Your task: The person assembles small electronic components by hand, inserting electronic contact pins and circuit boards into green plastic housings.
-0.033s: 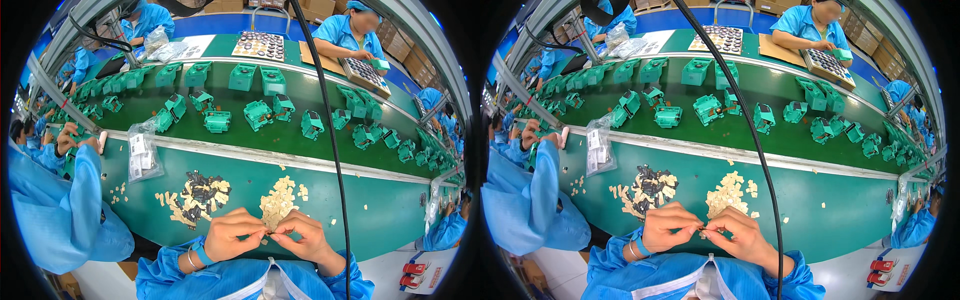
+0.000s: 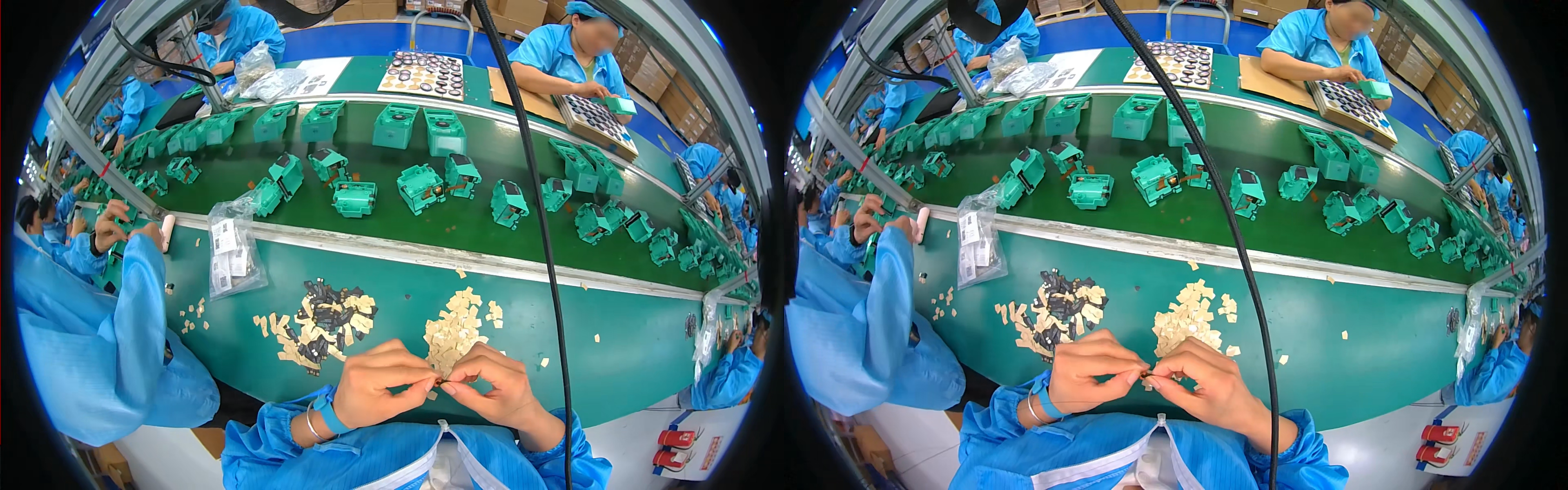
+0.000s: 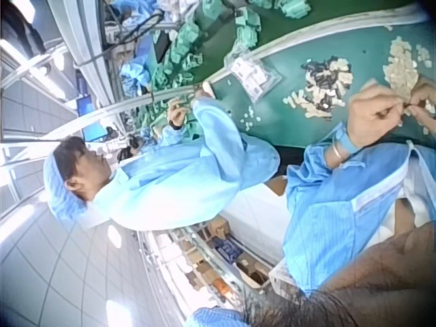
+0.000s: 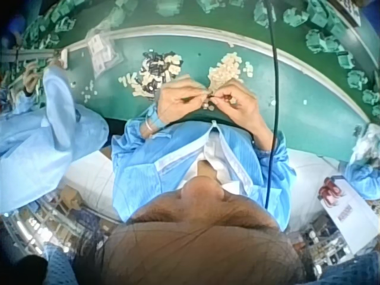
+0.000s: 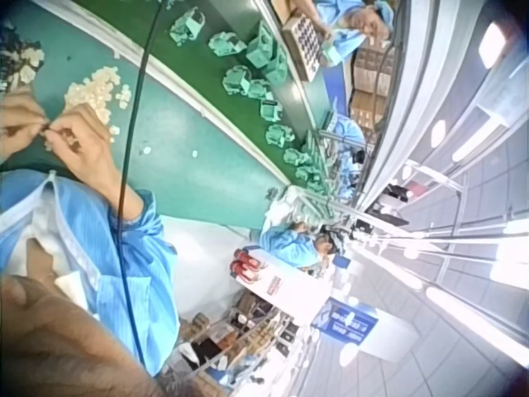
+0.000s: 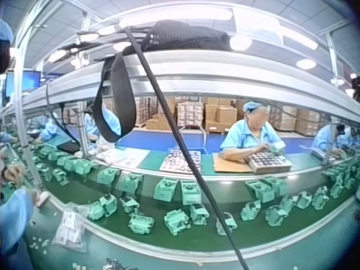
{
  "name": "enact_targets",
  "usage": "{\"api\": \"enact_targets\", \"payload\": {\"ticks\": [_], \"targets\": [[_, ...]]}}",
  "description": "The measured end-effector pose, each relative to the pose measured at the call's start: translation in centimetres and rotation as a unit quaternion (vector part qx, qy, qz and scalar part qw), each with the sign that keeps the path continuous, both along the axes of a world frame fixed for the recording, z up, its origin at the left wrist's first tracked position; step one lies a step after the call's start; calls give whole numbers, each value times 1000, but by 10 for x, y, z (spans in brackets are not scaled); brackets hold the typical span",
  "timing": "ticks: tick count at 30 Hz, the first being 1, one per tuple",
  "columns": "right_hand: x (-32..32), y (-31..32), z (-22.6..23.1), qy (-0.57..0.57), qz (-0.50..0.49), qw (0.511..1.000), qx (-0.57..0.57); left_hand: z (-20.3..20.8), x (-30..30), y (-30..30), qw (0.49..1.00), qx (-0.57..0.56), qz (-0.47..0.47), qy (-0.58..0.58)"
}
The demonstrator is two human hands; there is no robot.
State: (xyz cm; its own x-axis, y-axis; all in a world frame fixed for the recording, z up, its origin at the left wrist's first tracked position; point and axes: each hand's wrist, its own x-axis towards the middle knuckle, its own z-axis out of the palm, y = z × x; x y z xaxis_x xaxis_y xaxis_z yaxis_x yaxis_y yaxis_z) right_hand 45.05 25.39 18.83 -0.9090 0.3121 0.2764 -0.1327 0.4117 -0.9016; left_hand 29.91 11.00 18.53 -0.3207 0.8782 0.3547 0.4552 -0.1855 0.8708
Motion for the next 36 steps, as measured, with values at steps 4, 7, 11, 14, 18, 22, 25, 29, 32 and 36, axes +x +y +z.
{"api": "enact_targets", "payload": {"ticks": [4, 7, 11, 14, 18, 22, 25, 29, 32, 36], "targets": [[3, 0, -3, 3, -4, 1000, 7, 1, 4, -1, 1000, 6, 7, 13], [3, 2, -4, 4, -9, 1000, 17, 3, 6, 0, 999, 21, 21, 24], [3, 4, -4, 25, 6, 999, 30, 0, 5, 1, 998, 22, 18, 62], [4, 5, -4, 21, 5, 999, 25, -2, 5, 4, 997, 36, 17, 72], [3, 6, -5, 22, 9, 1000, 12, 4, 7, 3, 992, 47, 29, 111], [5, 6, -3, 32, -6, 999, 3, 6, 9, 6, 990, 60, 25, 122], [5, 7, -4, 34, -5, 999, -5, 6, 7, 6, 986, 48, 15, 156], [6, 8, -3, 27, 5, 1000, -10, 6, 9, 8, 980, 60, 9, 188], [10, 11, -2, 21, 1, 1000, -14, 7, 11, 12, 980, 64, 8, 188], [16, 13, -4, -13, 4, 999, -31, 5, 12, 15, 990, 47, 21, 129]]}}
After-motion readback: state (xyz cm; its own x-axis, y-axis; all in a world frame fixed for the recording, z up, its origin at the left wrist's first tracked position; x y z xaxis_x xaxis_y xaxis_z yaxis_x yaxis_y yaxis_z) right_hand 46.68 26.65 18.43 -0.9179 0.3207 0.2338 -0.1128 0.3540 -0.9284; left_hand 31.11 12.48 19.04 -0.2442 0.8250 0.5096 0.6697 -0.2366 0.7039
